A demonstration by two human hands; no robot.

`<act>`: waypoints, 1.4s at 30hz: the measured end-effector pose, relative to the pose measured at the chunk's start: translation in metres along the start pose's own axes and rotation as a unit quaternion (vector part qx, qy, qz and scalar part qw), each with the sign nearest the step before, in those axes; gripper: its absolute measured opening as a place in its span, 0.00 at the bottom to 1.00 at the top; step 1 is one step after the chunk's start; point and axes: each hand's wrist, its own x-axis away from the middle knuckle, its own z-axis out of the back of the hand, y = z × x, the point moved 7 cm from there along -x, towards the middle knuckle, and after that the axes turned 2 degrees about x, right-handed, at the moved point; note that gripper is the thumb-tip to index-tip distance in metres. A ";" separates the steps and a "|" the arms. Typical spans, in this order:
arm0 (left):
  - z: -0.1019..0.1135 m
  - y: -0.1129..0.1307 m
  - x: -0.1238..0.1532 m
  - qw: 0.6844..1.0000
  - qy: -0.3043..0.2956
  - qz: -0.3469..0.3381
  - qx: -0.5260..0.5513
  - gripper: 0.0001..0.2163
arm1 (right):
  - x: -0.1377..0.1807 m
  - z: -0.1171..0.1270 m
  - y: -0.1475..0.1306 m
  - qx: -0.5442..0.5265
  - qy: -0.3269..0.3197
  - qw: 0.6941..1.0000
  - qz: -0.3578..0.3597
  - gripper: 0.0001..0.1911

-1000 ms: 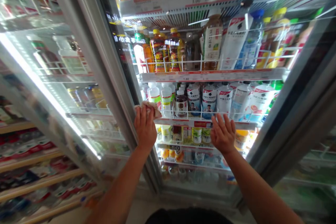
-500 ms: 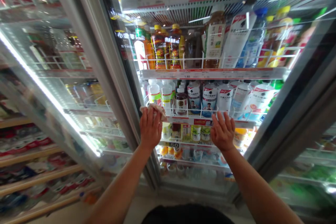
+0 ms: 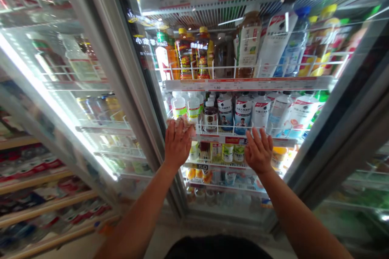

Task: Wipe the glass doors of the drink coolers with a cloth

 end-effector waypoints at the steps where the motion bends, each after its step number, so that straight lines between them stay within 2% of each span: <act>1: 0.000 0.005 0.006 1.000 -0.003 0.010 0.005 0.29 | 0.000 0.000 0.000 0.001 -0.001 1.000 0.000 0.34; 4: -0.009 0.037 0.050 0.999 -0.026 -0.001 0.030 0.26 | 0.000 0.000 -0.001 0.005 0.001 1.000 0.001 0.33; 6: -0.017 0.060 0.080 0.996 -0.047 -0.060 0.052 0.22 | 0.000 0.000 -0.001 0.006 0.001 1.000 -0.001 0.33; 8: -0.021 0.064 0.090 0.990 -0.060 -0.113 0.065 0.19 | 0.001 -0.001 -0.001 0.006 -0.003 1.000 -0.005 0.33; 9: -0.020 0.057 0.084 0.988 -0.061 -0.123 0.064 0.20 | 0.001 -0.002 -0.001 0.006 -0.004 1.000 -0.006 0.33; 11: -0.014 0.029 0.053 0.992 -0.043 -0.100 0.056 0.22 | 0.002 -0.003 0.000 0.006 -0.004 1.000 -0.006 0.34; 14: 0.005 -0.019 -0.007 0.999 0.021 0.013 0.041 0.27 | 0.003 -0.003 0.000 0.006 -0.004 1.000 -0.004 0.34; 16: 0.011 -0.029 -0.023 0.997 0.042 0.061 0.034 0.29 | 0.004 -0.003 0.000 0.007 -0.006 1.000 -0.005 0.35; 18: 0.008 -0.012 -0.010 0.997 0.029 0.062 0.028 0.29 | 0.003 -0.002 0.000 0.007 -0.009 1.000 -0.006 0.35; 20: -0.002 0.018 0.026 0.999 -0.004 0.029 0.034 0.28 | 0.003 -0.002 0.000 0.007 -0.009 1.000 -0.007 0.35; 22: -0.015 0.051 0.065 0.996 -0.045 -0.053 0.056 0.24 | 0.002 -0.002 -0.001 0.004 -0.008 1.000 -0.006 0.36; 24: -0.022 0.061 0.085 0.990 -0.071 -0.105 0.068 0.21 | 0.002 -0.002 -0.001 0.003 -0.010 1.000 -0.005 0.36; 26: -0.020 0.044 0.073 0.992 -0.066 -0.096 0.055 0.21 | 0.002 -0.002 -0.002 0.007 -0.012 1.000 -0.004 0.36; 29: -0.004 -0.003 0.024 1.000 -0.004 -0.004 0.012 0.28 | 0.004 -0.003 -0.001 0.017 -0.013 1.000 -0.006 0.36; 31: 0.004 -0.020 0.002 0.999 0.020 0.046 0.004 0.30 | 0.005 -0.004 -0.001 0.022 -0.018 1.000 -0.007 0.36; 32: 0.004 -0.019 0.001 0.998 0.019 0.056 0.007 0.31 | 0.005 -0.004 -0.001 0.023 -0.020 1.000 -0.007 0.36; 34: -0.001 0.000 0.015 0.999 -0.006 0.039 0.023 0.30 | 0.005 -0.004 -0.001 0.022 -0.020 1.000 -0.008 0.36; 38: -0.018 0.062 0.065 0.989 -0.074 -0.105 0.079 0.22 | 0.003 -0.002 -0.001 0.018 -0.012 1.000 -0.005 0.37; 40: -0.019 0.063 0.062 0.989 -0.075 -0.098 0.080 0.23 | 0.003 -0.002 -0.002 0.017 -0.010 1.000 -0.003 0.36; 42: -0.011 0.038 0.035 0.997 -0.038 -0.023 0.066 0.27 | 0.002 -0.002 -0.002 0.020 -0.007 1.000 -0.003 0.37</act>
